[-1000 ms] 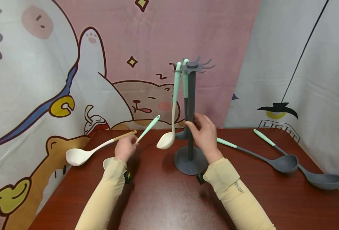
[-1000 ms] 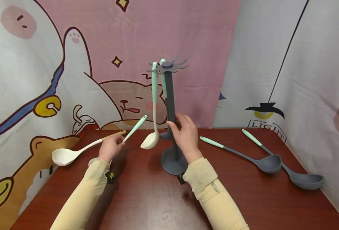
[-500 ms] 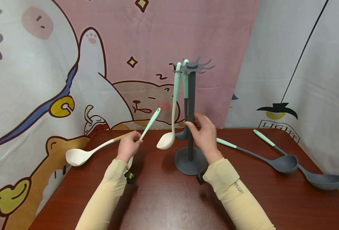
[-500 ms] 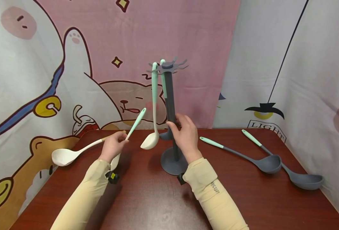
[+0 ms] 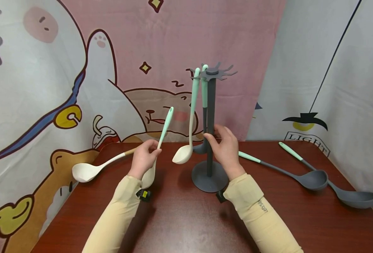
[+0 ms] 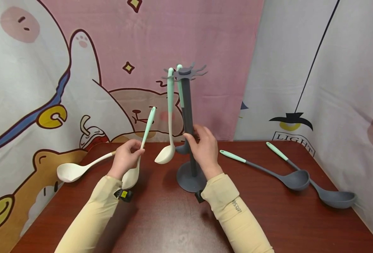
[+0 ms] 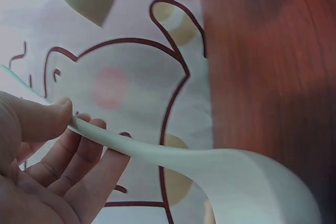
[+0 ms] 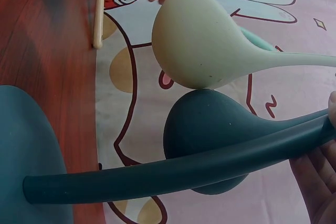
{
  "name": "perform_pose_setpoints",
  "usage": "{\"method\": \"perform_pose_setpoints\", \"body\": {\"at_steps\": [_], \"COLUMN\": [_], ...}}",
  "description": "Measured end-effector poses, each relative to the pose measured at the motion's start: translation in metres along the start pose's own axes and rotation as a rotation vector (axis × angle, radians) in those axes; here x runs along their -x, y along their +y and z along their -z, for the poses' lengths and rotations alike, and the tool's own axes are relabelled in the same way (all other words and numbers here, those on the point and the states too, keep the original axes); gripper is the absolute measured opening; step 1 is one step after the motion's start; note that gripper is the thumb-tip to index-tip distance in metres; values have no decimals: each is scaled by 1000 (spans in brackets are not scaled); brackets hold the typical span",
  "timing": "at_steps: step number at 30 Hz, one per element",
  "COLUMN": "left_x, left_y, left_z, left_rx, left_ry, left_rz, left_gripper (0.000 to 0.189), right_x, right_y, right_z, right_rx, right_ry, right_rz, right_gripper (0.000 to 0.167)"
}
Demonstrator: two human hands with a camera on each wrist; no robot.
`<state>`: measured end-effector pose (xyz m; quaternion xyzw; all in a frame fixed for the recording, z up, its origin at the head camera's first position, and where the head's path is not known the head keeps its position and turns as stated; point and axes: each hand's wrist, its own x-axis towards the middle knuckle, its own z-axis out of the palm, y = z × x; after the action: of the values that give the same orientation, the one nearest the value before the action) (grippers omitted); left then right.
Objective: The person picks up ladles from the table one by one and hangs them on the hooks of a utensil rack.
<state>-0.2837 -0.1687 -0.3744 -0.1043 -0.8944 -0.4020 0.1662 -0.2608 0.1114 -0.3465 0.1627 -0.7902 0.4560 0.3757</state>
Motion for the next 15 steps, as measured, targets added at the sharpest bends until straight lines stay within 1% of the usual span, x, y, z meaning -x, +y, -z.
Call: {"method": "perform_pose_setpoints", "body": {"at_steps": [6,9,15], "left_x": [0,0,0], "left_y": [15,22,37], "left_z": [6,9,17], "left_rx": [32,51,114], "left_ry": [49,71,88], "left_rz": [-53,-66,-97], "left_gripper": [12,12,12], "right_x": [0,0,1], "right_y": [0,0,1], "right_z": [0,0,0], "right_rx": [3,0,-2], "right_ry": [2,2,5], "right_rz": [3,4,6], "right_gripper": [20,21,21]}}
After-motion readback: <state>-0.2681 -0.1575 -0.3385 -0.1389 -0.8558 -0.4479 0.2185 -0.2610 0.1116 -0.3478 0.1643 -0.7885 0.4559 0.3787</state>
